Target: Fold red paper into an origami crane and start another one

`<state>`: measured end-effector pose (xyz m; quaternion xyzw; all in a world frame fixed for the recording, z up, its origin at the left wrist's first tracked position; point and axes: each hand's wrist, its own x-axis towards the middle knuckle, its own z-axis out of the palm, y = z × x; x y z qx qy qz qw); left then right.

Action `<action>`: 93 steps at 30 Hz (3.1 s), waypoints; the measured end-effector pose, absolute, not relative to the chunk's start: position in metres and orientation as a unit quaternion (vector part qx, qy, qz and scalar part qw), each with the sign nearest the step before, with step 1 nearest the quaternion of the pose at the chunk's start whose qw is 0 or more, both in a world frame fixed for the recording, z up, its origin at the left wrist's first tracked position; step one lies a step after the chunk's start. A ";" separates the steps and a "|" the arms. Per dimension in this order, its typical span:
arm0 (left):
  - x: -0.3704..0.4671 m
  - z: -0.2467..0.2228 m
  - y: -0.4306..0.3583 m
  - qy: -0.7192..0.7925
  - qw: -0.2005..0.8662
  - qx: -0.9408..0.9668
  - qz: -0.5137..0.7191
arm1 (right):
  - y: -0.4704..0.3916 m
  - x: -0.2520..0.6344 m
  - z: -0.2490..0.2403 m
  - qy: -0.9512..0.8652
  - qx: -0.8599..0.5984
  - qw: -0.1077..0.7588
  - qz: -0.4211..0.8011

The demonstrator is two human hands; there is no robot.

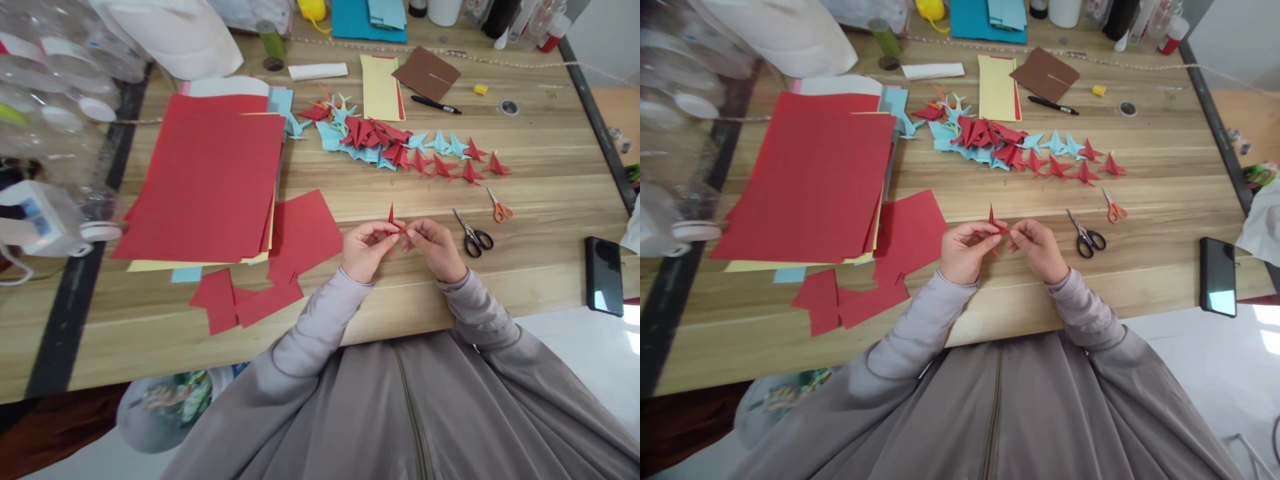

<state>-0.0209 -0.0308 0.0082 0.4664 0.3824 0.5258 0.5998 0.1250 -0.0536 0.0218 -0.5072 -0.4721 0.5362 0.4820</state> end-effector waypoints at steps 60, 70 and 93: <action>-0.017 0.014 -0.031 0.385 0.655 0.347 0.550 | -0.056 0.121 0.026 -0.487 -0.490 0.496 0.526; -0.016 0.011 -0.033 0.388 0.637 0.379 0.548 | -0.056 0.122 0.022 -0.494 -0.492 0.496 0.517; -0.016 0.010 -0.034 0.425 0.534 0.494 0.539 | -0.051 0.125 0.019 -0.433 -0.540 0.514 0.507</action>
